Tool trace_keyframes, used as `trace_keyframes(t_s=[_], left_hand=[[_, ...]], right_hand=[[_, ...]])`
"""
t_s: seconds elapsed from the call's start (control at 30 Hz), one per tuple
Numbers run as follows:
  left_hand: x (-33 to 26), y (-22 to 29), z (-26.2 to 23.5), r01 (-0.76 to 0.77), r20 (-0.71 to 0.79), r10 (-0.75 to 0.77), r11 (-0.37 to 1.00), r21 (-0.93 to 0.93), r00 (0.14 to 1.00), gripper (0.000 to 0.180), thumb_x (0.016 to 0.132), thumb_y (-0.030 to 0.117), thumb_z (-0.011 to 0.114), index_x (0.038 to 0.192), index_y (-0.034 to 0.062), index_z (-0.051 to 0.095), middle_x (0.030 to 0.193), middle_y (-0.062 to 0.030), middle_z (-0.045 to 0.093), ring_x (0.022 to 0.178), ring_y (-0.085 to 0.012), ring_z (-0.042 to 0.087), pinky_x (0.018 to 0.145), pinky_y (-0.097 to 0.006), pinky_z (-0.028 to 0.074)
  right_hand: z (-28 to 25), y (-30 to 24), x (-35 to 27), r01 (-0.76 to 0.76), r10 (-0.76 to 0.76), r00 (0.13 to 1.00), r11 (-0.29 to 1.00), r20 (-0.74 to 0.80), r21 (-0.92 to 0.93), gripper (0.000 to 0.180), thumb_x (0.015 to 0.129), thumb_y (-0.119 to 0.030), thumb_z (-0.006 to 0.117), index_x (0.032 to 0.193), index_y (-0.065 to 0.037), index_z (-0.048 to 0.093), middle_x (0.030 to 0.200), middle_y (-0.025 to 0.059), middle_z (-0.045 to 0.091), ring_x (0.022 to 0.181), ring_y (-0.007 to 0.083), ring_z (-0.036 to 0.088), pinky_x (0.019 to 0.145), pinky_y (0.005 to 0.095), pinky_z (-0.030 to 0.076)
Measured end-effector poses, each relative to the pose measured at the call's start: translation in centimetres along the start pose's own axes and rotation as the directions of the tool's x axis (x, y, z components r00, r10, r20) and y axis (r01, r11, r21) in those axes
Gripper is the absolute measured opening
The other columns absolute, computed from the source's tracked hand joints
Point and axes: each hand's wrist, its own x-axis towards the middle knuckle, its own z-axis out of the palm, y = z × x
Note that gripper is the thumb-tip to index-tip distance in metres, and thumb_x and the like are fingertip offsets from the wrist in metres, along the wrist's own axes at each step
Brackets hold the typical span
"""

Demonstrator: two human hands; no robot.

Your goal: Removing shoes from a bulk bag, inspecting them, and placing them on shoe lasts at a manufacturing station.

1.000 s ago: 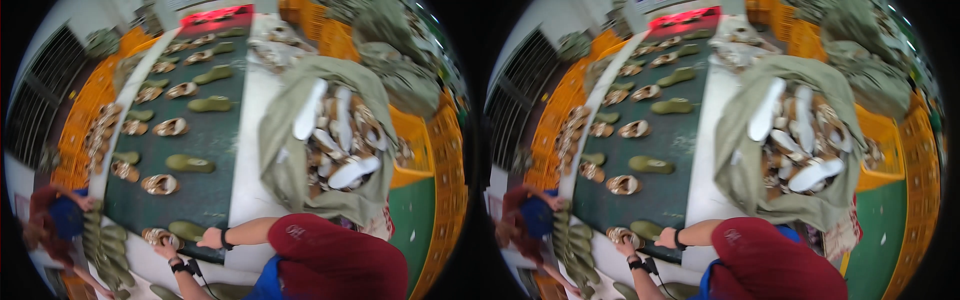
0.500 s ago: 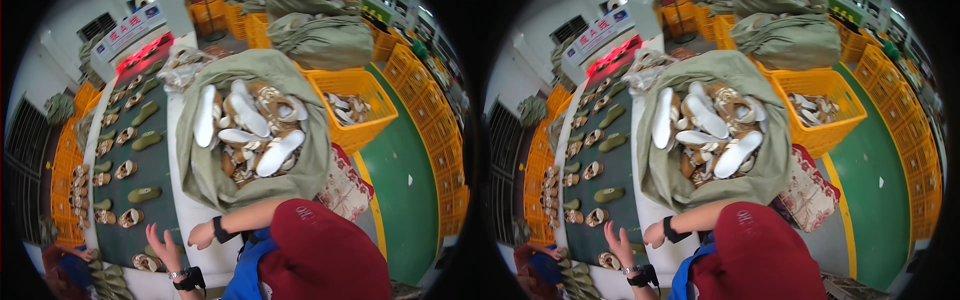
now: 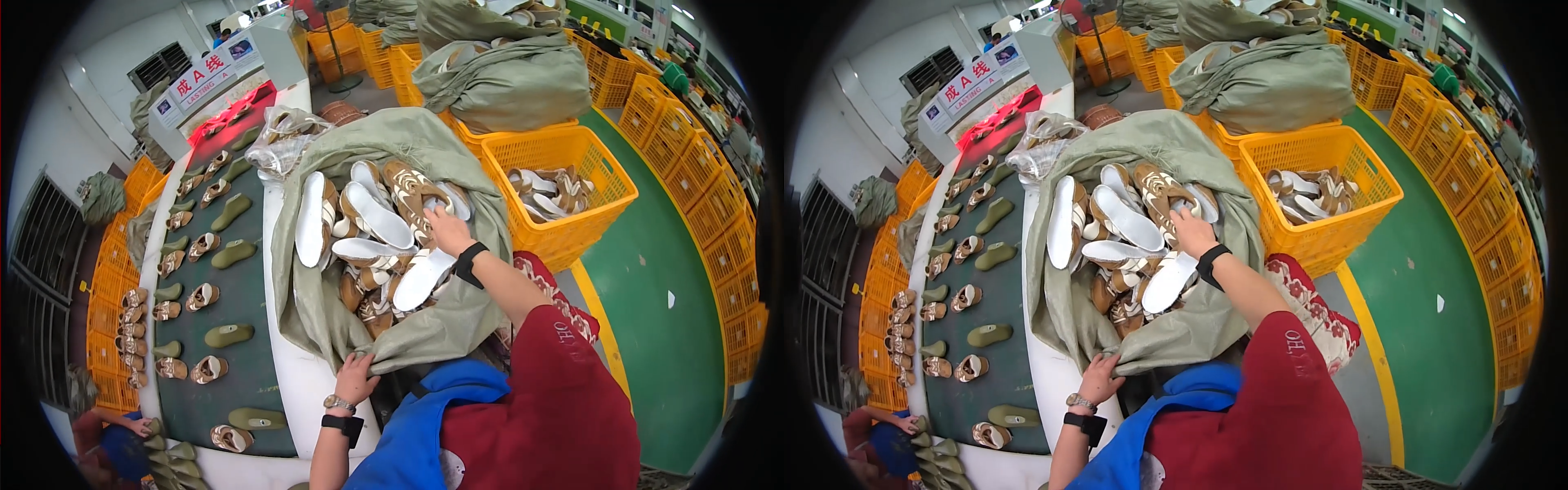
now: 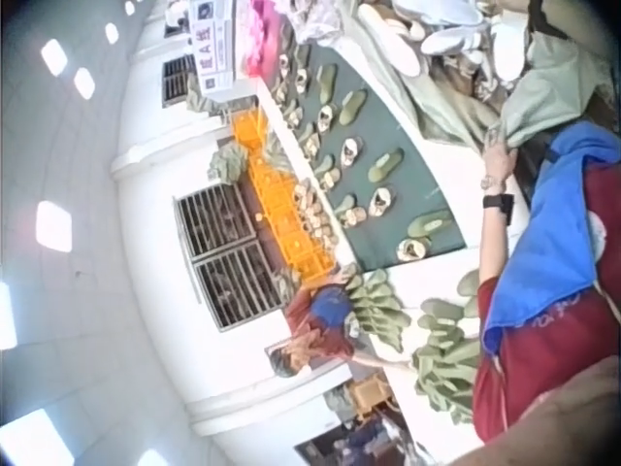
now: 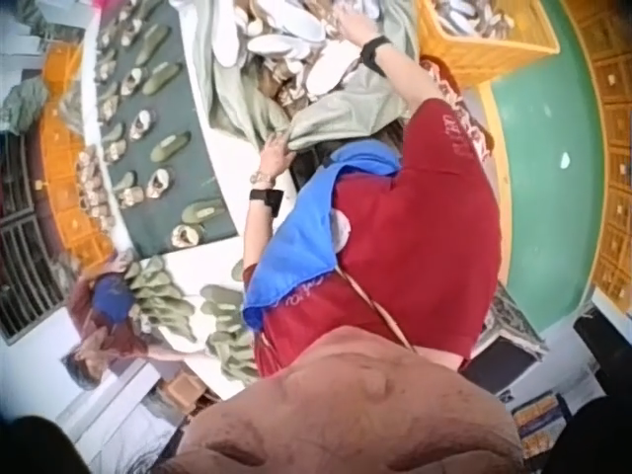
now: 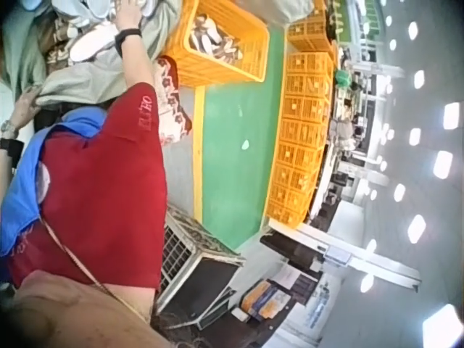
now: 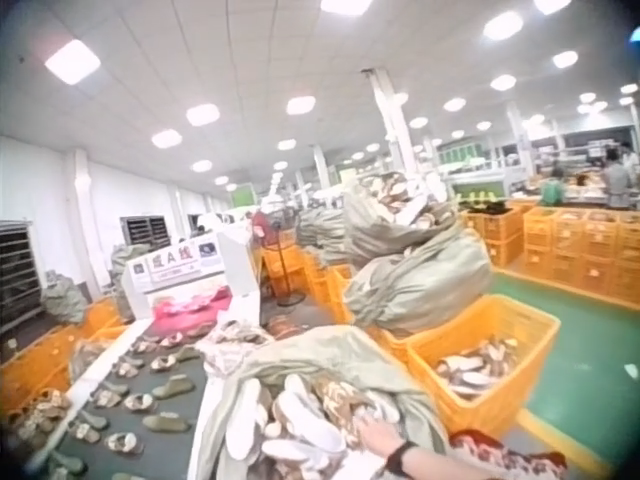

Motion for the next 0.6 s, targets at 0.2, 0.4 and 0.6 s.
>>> trace_keyframes(t_s=[0.2,0.4,0.6], left_hand=[[2.6,3.2,-5.7,0.167,-0.066,-0.422,0.492,-0.854,0.904,0.055,0.088,0.019,0.057,0.136,0.0082,0.033,0.112,-0.0114,0.057,0.103,-0.0177,0.054,0.083,-0.030,0.048],[4.8,3.6,-6.5,-0.080,-0.026,-0.546,-0.075,-0.994,0.837,0.059,0.081,0.002,0.059,0.133,0.0034,0.031,0.121,-0.0115,0.051,0.105,-0.0204,0.053,0.089,-0.032,0.045],[3.3,5.1,-7.3,-0.137,-0.091,-0.639,-0.023,-0.990,0.764,0.048,0.081,0.002,0.056,0.127,0.0016,0.042,0.118,-0.0088,0.054,0.105,-0.0189,0.053,0.090,-0.032,0.044]], right_hand=[[-0.9,-10.7,-1.1,-0.009,0.009,1.000,0.734,0.004,0.679,0.014,0.077,-0.013,0.055,0.083,-0.003,0.062,0.082,0.0172,0.062,0.073,0.0353,0.061,0.065,0.0437,0.048],[-4.8,-14.4,-5.4,0.026,-0.540,0.823,0.351,0.179,0.936,0.017,0.076,-0.011,0.059,0.091,-0.002,0.057,0.081,0.0149,0.059,0.079,0.0323,0.058,0.071,0.0407,0.047],[-1.6,5.9,3.2,-0.296,0.296,0.955,0.955,0.005,0.035,0.055,0.074,-0.018,0.064,0.123,-0.004,0.045,0.084,0.0155,0.062,0.079,0.0371,0.058,0.074,0.0438,0.048]])
